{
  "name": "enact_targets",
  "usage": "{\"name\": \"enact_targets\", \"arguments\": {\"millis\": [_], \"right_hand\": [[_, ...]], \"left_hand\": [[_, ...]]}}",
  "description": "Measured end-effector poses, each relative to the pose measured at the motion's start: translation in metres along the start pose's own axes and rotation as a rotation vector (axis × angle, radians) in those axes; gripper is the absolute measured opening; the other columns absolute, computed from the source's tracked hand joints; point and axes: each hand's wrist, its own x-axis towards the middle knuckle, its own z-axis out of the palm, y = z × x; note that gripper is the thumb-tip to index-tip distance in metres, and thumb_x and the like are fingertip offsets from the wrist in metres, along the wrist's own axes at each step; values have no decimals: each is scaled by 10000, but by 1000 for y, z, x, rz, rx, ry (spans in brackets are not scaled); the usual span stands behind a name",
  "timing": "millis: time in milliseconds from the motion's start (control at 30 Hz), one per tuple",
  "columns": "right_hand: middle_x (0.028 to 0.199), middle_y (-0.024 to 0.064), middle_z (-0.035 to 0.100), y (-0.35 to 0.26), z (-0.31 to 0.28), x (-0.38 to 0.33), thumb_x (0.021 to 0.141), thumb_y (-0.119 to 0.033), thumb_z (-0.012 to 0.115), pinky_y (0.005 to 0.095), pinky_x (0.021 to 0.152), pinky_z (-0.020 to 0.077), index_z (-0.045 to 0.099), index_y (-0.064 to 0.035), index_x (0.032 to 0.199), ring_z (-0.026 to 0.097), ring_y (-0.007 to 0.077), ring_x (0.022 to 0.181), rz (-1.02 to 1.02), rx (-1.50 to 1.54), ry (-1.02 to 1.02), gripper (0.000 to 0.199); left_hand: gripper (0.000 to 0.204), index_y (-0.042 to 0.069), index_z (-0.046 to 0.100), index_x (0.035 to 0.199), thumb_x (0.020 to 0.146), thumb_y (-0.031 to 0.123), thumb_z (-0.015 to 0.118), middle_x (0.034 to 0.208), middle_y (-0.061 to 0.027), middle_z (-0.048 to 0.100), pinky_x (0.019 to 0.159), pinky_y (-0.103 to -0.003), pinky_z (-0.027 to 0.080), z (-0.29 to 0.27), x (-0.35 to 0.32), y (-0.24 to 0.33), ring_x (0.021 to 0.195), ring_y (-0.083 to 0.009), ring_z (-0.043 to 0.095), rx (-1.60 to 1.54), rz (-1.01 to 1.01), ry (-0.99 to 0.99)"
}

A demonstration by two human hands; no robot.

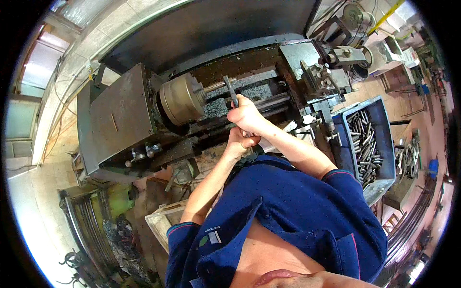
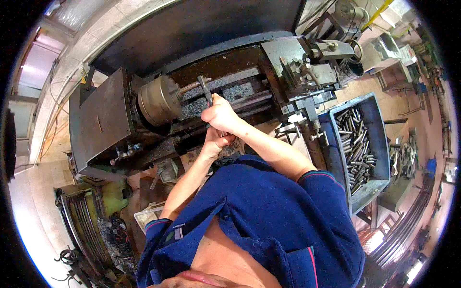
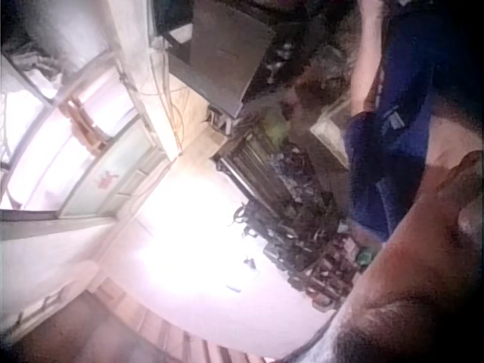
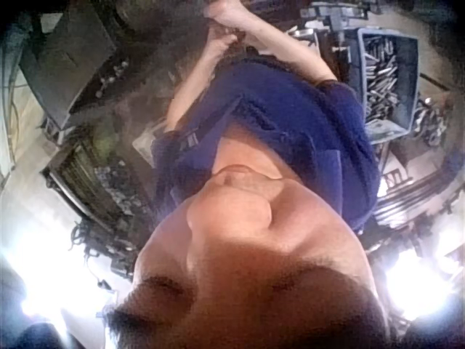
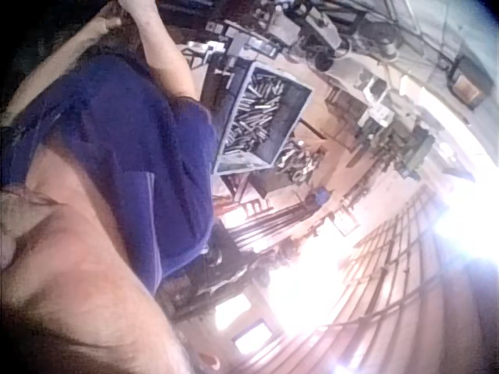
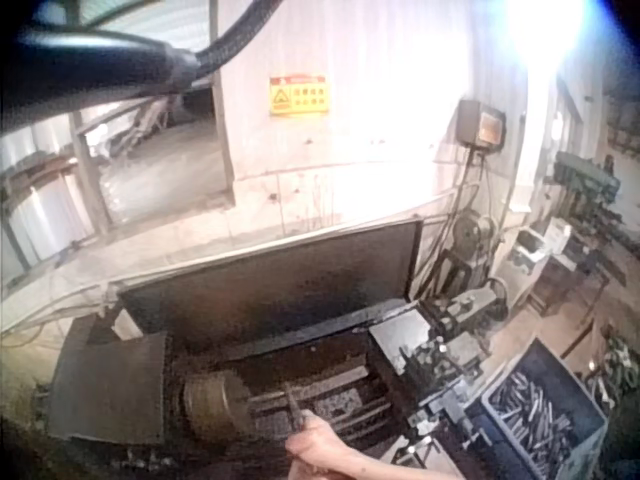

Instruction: The person operates a lathe machine to machine small metal rods. They repeatedly pick up a rod from a bin, secure it in the lathe chuck, and use a cutting tool to shape the metal while the machine runs. After machining, they remove the finished part and place it into a collection bin.

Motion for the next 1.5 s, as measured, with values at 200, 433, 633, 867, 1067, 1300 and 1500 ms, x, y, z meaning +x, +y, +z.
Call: {"name": "enact_targets", "arguments": {"millis": [200, 433, 633, 867, 1067, 1300, 1500], "right_hand": [[641, 70, 495, 18, -17, 0, 596, -106, 584, 306, 538, 413, 469, -18, 742, 482, 156, 609, 48, 171, 60, 206], [653, 12, 442, 7, 9, 0, 609, -70, 552, 287, 511, 358, 454, -52, 735, 408, 111, 601, -116, -2, 53, 160], [658, 80, 538, 12, -15, -2, 604, -116, 600, 303, 578, 436, 505, 8, 734, 520, 165, 637, -28, 121, 70, 203], [634, 18, 468, -2, 6, -1, 627, -126, 581, 297, 535, 375, 484, -28, 717, 436, 129, 613, -43, 139, -34, 165], [635, 75, 528, 6, -24, -8, 639, -143, 587, 311, 544, 425, 521, 15, 754, 504, 159, 601, -52, 233, 33, 206], [651, 56, 487, -2, -7, -2, 634, -140, 565, 297, 545, 385, 500, 0, 741, 457, 142, 626, -34, 133, -31, 188], [702, 119, 548, -1, -16, -7, 623, -156, 588, 323, 617, 435, 510, 29, 750, 527, 191, 697, -10, 82, -11, 237]], "left_hand": [[543, -44, 499, 1047, 597, 122, 754, 950, -52, 565, 717, -262, 477, 17, 7, -10, 852, -132, 559, -87, 84, 37], [320, -9, 554, 880, 614, 102, 691, 719, 2, 550, 532, -223, 416, 17, -11, 13, 629, -86, 527, 52, 70, 166], [403, 10, 531, 914, 609, 164, 743, 798, -8, 536, 527, -224, 421, 22, 3, -4, 678, -95, 527, 21, 23, 80], [353, 26, 537, 860, 631, 225, 716, 717, -4, 539, 524, -210, 418, 12, -15, 9, 635, -93, 527, 84, 74, 154], [522, 29, 539, 933, 597, 369, 750, 782, -11, 578, 506, -208, 410, 28, 0, 3, 650, -89, 534, 129, 41, 76], [492, 17, 532, 920, 607, 339, 732, 785, -21, 582, 517, -203, 414, 21, -9, 15, 657, -98, 539, 142, 56, 132], [431, 19, 528, 905, 617, 258, 740, 768, -14, 567, 542, -208, 415, 24, -3, 5, 661, -99, 531, 50, 81, 78]]}}
